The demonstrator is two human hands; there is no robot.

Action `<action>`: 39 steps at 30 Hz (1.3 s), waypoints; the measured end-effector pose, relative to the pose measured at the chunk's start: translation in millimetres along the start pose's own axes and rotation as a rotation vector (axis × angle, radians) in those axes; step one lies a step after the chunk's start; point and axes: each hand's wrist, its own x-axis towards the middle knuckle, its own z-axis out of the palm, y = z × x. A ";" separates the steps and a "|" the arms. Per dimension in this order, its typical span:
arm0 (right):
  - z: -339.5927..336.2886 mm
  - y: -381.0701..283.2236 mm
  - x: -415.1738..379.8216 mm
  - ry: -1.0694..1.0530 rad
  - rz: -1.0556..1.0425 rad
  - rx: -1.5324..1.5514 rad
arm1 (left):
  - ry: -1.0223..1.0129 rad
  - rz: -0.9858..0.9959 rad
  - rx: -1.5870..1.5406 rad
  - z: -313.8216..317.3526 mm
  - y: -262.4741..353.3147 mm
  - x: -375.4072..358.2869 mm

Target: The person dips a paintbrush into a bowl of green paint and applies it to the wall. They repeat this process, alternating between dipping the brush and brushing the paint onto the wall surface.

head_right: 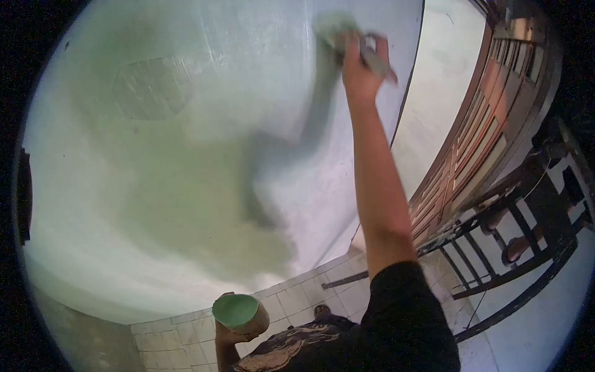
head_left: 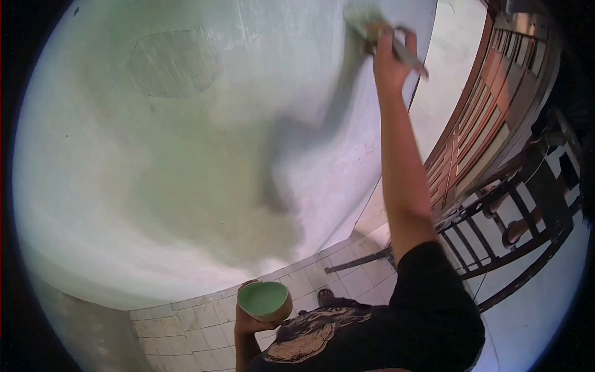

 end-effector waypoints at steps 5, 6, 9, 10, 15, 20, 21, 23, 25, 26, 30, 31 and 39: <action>-64.2 49.1 -127.3 -0.058 0.094 -0.438 | -0.007 -0.018 0.018 -6.7 -3.4 2.8; -79.4 55.4 -151.4 -0.110 0.228 -0.363 | -0.015 -0.017 0.016 -6.5 -3.7 4.2; -90.6 17.3 -159.6 0.018 0.511 -0.166 | -0.032 -0.039 -0.007 -4.8 -4.8 12.9; -93.2 14.5 -155.3 0.007 0.587 -0.183 | -0.067 -0.040 0.017 -5.1 -5.5 14.5; -35.6 14.8 -67.2 -0.004 0.224 -0.535 | -0.098 -0.006 0.029 1.0 6.5 20.5; 35.5 -27.6 71.5 0.091 0.019 -0.615 | -0.037 0.008 0.068 -1.1 8.5 13.9; 42.3 -50.7 88.6 0.091 0.051 -0.389 | -0.032 0.005 0.070 -2.1 9.0 12.8; 57.4 -62.0 123.3 0.357 -0.203 -0.300 | 0.005 0.002 0.077 -5.5 10.1 7.4; 53.2 -80.0 125.8 0.152 -0.087 0.208 | 0.040 0.009 0.073 -8.2 8.5 5.7; 53.8 -73.0 120.8 0.143 -0.088 0.212 | 0.059 0.016 0.070 -9.0 7.1 6.1; 24.0 2.7 50.3 0.087 -0.059 0.110 | 0.096 0.048 0.044 -16.8 -9.4 8.5; 10.7 16.0 22.8 0.125 -0.124 -0.034 | 0.068 0.054 0.049 -19.0 -12.2 9.4; -75.6 7.6 -133.4 -0.010 0.695 -0.051 | -0.031 0.094 0.014 -6.7 -2.1 19.5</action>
